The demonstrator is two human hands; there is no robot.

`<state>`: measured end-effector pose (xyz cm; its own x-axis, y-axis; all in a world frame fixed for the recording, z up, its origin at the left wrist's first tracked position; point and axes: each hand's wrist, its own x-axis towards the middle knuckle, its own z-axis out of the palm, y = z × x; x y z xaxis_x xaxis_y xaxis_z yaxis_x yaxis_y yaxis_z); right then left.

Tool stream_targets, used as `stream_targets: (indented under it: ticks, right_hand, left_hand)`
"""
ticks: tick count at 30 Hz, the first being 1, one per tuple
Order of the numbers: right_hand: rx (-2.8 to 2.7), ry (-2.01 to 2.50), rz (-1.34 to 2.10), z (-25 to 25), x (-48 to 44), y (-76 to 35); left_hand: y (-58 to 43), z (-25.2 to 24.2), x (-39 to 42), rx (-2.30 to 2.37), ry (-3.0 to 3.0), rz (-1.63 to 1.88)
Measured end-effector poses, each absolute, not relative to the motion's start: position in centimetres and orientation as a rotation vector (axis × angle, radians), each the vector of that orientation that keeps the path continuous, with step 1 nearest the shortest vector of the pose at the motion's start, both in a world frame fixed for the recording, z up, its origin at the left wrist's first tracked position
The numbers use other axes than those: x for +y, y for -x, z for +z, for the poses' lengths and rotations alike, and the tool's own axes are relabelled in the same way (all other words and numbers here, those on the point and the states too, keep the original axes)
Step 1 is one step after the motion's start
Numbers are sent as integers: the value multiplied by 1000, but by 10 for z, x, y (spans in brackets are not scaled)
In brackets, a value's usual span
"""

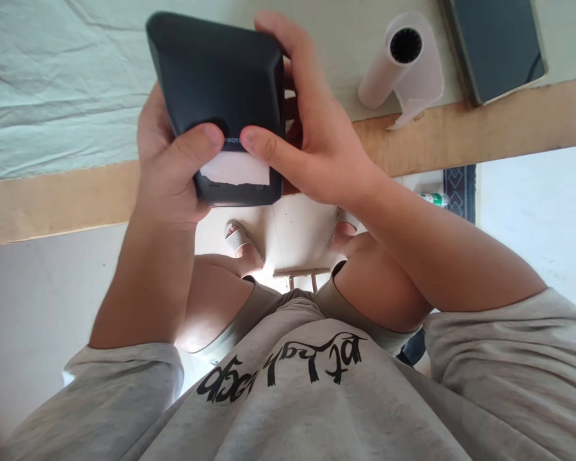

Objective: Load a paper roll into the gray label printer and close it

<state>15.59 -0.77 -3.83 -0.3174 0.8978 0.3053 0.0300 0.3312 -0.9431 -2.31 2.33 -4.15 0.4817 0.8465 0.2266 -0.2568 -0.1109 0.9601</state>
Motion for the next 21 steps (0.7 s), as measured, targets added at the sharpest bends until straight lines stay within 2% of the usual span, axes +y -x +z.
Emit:
stream_targets:
  ticks: [4,8,21]
  right_hand:
    - [-1623,863,1088,-34,-8,-155]
    - [-1631,879,1025,-28,-10,-154]
    - [-1607,956,1134,-30,-9,-153]
  left_hand:
    - [21,-35,19,605,-1361,973]
    - [11,-30,10,652,-1243,1100]
    - [5,-23,2,654,-1221,1141]
